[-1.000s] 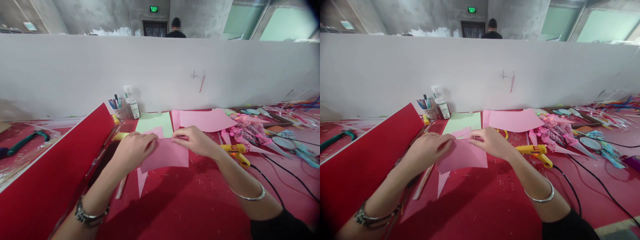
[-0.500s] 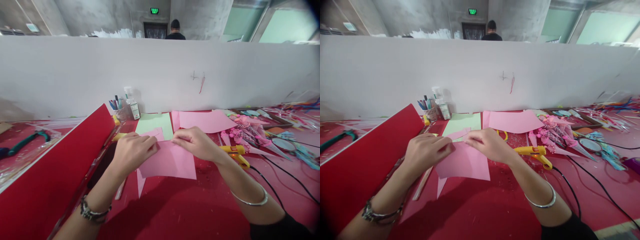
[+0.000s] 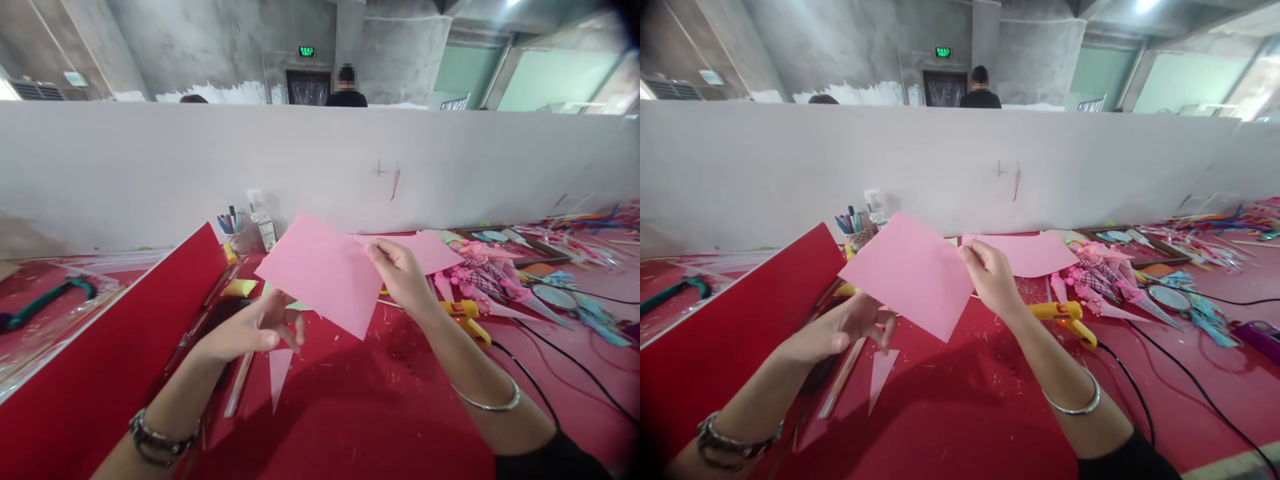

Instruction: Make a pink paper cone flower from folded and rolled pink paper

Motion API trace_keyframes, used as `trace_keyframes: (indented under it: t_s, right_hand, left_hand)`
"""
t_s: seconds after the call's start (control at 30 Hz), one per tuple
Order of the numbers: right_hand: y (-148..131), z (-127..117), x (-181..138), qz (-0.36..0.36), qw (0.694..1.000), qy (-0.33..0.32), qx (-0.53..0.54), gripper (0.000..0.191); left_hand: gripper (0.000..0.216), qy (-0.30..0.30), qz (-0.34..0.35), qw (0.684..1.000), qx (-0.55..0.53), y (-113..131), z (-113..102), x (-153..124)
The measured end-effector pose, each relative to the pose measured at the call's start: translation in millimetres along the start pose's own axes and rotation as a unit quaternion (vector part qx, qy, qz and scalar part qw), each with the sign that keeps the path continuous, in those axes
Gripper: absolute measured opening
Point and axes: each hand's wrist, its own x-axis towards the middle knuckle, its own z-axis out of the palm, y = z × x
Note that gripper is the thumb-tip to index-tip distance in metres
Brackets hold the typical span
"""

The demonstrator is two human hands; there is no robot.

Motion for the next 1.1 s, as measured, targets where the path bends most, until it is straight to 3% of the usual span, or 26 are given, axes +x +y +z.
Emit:
trace_keyframes:
  t_s: [0.07,0.17,0.2,0.3,0.33,0.43,0.5,0.67,0.87,1.1]
  right_hand:
    - [5.5,5.1,-1.1,0.008,0.999,-0.028,-0.013,0.026]
    - [10.4,14.1,-6.2,0.009,0.992,-0.115,-0.057,0.017]
    - [9.6,17.7,-8.9,-0.002,0.989,-0.118,-0.088,0.013]
    - [-2.8,28.2,-19.1,-0.069,0.977,-0.044,-0.196,0.027]
    - [-9.3,30.9,-22.6,-0.094,0.973,-0.064,-0.200,0.027]
    - [-28.0,34.9,-31.7,-0.098,0.965,-0.213,-0.121,0.034]
    - [-35.3,34.7,-35.1,-0.073,0.959,-0.262,-0.083,0.039]
    - [-37.9,31.0,-35.8,-0.041,0.965,-0.259,-0.025,0.033]
    - [-42.3,28.0,-34.3,-0.051,0.950,-0.308,0.032,0.028]
    - [-42.5,25.7,-32.6,-0.050,0.939,-0.335,0.064,0.023]
  left_hand:
    - [0.052,0.041,-0.024,0.999,0.015,3.4,10.8,2.3]
    - [0.037,0.175,-0.121,0.972,0.104,7.5,23.8,8.5]
    - [0.037,0.201,-0.141,0.963,0.114,7.7,27.4,10.8]
    - [0.031,0.259,-0.171,0.944,0.114,4.9,35.9,15.3]
    - [0.029,0.270,-0.177,0.939,0.116,3.2,38.0,15.7]
    - [0.024,0.254,-0.160,0.946,0.126,-0.8,41.6,14.5]
    - [0.021,0.220,-0.108,0.961,0.126,-1.2,42.2,13.3]
    - [0.031,0.200,-0.008,0.973,0.115,2.6,43.0,13.8]
    - [0.037,0.143,0.016,0.987,0.066,0.9,42.0,13.3]
    - [0.042,0.145,0.015,0.986,0.077,-1.6,40.1,9.6]
